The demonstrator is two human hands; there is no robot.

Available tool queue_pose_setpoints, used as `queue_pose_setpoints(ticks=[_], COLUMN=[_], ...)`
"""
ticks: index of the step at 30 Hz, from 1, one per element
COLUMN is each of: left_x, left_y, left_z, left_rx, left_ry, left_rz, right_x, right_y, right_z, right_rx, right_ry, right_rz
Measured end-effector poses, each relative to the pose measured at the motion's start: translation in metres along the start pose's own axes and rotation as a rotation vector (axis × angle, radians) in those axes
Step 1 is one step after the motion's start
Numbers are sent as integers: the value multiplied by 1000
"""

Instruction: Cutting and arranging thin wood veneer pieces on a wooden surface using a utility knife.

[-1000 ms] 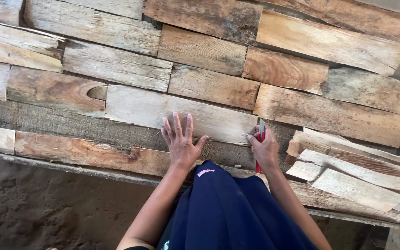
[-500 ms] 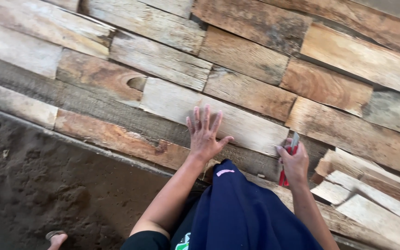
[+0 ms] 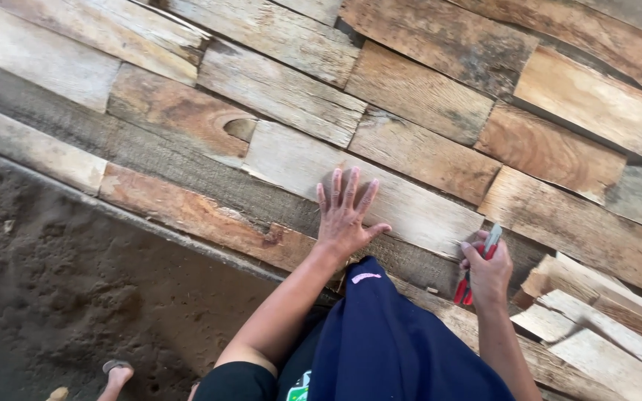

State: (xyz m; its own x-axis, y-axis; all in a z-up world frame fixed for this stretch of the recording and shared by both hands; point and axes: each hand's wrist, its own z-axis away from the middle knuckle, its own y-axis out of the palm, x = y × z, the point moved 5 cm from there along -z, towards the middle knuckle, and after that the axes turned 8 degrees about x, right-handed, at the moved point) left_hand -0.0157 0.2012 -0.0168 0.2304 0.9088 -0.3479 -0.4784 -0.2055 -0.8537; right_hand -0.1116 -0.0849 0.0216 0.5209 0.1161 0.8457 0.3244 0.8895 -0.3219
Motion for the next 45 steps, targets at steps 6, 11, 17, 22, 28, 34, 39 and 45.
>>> queue_pose_setpoints(ticks=[6, 11, 17, 22, 28, 34, 39, 45], left_x=[3, 0, -2, -7, -16, -30, -36, -61], left_y=[9, 8, 10, 6, -5, -8, -6, 1], left_z=[-2, -5, -6, -5, -4, -11, -15, -7], left_rx=[-117, -111, -80, -106, -35, 13, -25, -149], left_ry=[60, 66, 41, 58, 2, -34, -120, -60], left_rz=[0, 5, 1, -3, -11, -67, -168, -113], right_x=[-20, -13, -34, -6, -24, -21, -36, -16], right_y=[-3, -3, -11, 14, 19, 12, 3, -80], right_z=[-13, -9, -20, 3, -4, -4, 10, 58], right_rx=[-24, -64, -103, -73, 31, 82, 31, -95], right_ry=[19, 52, -7, -258, -92, -70, -272, -235], right_rz=[30, 65, 303, 510, 658, 671, 569, 559])
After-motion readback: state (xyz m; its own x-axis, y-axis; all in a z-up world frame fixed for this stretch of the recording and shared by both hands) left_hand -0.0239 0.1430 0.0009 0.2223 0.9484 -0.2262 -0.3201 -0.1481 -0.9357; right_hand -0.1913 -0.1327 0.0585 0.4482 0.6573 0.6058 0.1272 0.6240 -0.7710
